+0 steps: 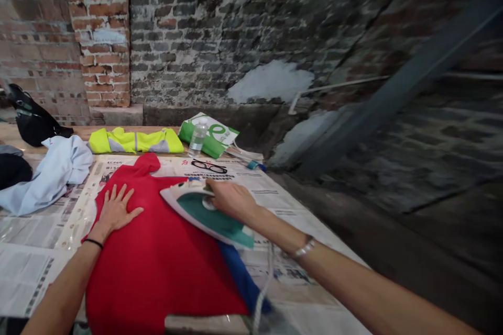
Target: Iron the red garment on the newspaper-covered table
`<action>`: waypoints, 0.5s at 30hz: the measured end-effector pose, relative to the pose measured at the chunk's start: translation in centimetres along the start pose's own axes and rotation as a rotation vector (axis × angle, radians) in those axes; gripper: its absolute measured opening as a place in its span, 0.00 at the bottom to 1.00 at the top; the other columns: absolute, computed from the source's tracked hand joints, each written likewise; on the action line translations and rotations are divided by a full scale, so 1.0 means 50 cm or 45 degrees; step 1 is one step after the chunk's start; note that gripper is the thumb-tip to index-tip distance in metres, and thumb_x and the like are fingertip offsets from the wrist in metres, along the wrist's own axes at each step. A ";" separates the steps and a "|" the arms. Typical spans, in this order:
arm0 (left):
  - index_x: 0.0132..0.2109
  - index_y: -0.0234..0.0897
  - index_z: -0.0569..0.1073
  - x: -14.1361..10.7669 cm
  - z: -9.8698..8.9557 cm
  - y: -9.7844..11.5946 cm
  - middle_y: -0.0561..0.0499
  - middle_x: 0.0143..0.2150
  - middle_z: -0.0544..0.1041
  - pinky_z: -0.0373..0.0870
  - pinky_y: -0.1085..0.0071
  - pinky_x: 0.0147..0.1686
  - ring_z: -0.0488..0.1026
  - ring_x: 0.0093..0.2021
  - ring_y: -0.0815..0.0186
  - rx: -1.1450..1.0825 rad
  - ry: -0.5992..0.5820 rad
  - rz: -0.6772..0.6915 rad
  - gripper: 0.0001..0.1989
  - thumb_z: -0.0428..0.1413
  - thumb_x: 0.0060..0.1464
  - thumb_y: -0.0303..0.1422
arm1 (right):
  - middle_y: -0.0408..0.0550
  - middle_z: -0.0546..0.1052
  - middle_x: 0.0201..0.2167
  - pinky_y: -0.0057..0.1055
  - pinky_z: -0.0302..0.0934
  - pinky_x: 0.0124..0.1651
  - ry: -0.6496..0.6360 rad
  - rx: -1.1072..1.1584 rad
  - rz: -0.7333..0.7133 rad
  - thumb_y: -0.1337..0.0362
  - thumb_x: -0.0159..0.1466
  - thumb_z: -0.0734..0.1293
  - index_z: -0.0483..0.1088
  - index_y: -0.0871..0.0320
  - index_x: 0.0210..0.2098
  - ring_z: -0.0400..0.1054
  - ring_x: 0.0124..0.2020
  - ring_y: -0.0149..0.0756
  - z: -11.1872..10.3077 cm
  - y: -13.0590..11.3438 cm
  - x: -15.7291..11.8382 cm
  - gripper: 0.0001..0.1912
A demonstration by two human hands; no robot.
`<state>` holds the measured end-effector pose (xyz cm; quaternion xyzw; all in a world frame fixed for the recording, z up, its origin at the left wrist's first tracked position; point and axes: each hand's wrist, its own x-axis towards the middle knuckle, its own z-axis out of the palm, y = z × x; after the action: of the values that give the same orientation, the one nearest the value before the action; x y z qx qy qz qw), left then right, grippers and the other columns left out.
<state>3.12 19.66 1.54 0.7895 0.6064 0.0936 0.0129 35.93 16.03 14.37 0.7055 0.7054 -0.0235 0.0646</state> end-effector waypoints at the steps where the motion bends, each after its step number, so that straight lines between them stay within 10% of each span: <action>1: 0.74 0.46 0.63 0.000 0.001 0.001 0.43 0.79 0.57 0.47 0.37 0.74 0.48 0.79 0.37 0.010 0.001 -0.010 0.42 0.52 0.61 0.62 | 0.63 0.82 0.50 0.35 0.66 0.47 0.027 0.004 0.054 0.67 0.70 0.64 0.73 0.57 0.58 0.78 0.52 0.52 -0.005 0.002 0.027 0.18; 7: 0.75 0.46 0.61 -0.005 -0.014 0.006 0.44 0.79 0.55 0.44 0.33 0.74 0.45 0.79 0.34 0.005 -0.065 -0.041 0.46 0.52 0.59 0.65 | 0.63 0.80 0.57 0.33 0.66 0.49 0.005 0.022 0.058 0.68 0.69 0.65 0.72 0.59 0.62 0.76 0.57 0.51 -0.023 0.019 0.111 0.22; 15: 0.77 0.34 0.56 -0.006 -0.023 0.014 0.40 0.80 0.52 0.41 0.34 0.74 0.42 0.79 0.35 -0.026 -0.144 -0.041 0.55 0.53 0.55 0.67 | 0.52 0.84 0.45 0.31 0.61 0.43 -0.150 0.070 -0.340 0.68 0.64 0.68 0.77 0.52 0.51 0.78 0.49 0.49 0.023 0.048 -0.014 0.17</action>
<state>3.54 19.06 2.71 0.7836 0.6163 0.0547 0.0566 38.38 15.23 13.48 0.6043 0.7870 -0.0927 0.0829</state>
